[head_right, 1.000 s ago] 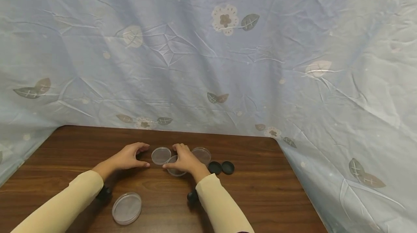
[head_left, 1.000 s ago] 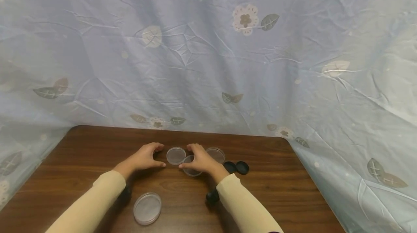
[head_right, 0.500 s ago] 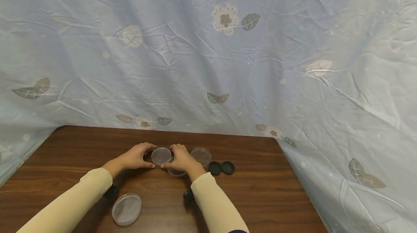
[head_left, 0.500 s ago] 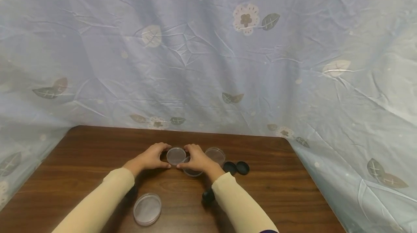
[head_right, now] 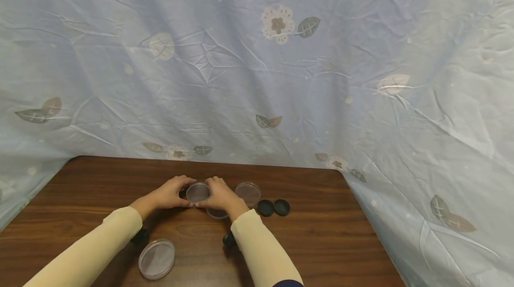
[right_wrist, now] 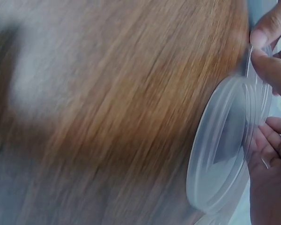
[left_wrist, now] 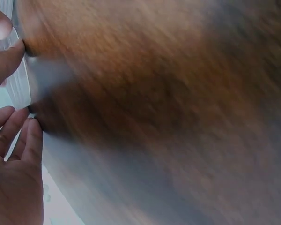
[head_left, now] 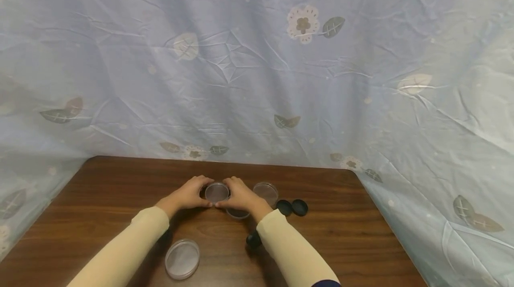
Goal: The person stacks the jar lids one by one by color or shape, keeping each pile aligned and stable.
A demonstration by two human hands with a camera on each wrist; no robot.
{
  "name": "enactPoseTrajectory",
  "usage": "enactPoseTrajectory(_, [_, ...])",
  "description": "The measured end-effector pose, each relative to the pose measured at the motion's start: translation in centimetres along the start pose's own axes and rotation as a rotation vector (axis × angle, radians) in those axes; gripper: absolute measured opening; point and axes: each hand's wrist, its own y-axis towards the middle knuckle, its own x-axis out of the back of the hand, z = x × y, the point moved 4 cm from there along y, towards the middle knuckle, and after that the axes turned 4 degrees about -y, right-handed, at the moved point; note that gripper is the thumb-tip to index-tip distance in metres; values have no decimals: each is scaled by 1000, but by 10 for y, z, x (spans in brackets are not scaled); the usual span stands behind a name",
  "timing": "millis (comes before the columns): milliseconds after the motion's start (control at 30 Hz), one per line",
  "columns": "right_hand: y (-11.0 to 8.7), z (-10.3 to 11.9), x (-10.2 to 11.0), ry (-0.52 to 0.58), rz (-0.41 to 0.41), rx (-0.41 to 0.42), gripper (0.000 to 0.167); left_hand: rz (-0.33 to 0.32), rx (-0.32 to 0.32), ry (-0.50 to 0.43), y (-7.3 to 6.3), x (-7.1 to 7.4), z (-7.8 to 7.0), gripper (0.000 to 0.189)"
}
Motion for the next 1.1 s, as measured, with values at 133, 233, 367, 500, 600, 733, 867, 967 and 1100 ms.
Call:
enactPoseTrajectory(133, [2, 2, -2, -19, 8, -9, 81, 1, 5, 8, 4, -2, 0, 80])
enactPoseTrajectory(233, [3, 2, -2, -21, 13, -21, 79, 9, 18, 6, 6, -3, 0, 79])
enactPoseTrajectory(367, [5, 1, -3, -16, 6, -24, 76, 15, 26, 1, 8, -4, -1, 75])
enactPoseTrajectory(500, [5, -1, -3, 4, -5, -5, 74, 9, 28, 4, 9, -5, -3, 73])
enactPoseTrajectory(600, [4, -3, -2, 14, -5, 10, 73, -6, 27, 1, 7, -4, -4, 72])
enactPoseTrajectory(733, [0, -3, 2, 20, -3, 26, 73, -32, 14, -10, 4, -3, -6, 72])
enactPoseTrajectory(867, [-5, 0, 7, 32, 7, 34, 74, -34, -1, -9, 1, 0, -12, 73])
enactPoseTrajectory(967, [-7, 2, 10, 32, 18, 50, 74, -28, -13, 8, -3, 4, -20, 75])
enactPoseTrajectory(1100, [-11, 8, 17, 30, 13, 101, 74, -38, -54, 17, -10, 12, -28, 76])
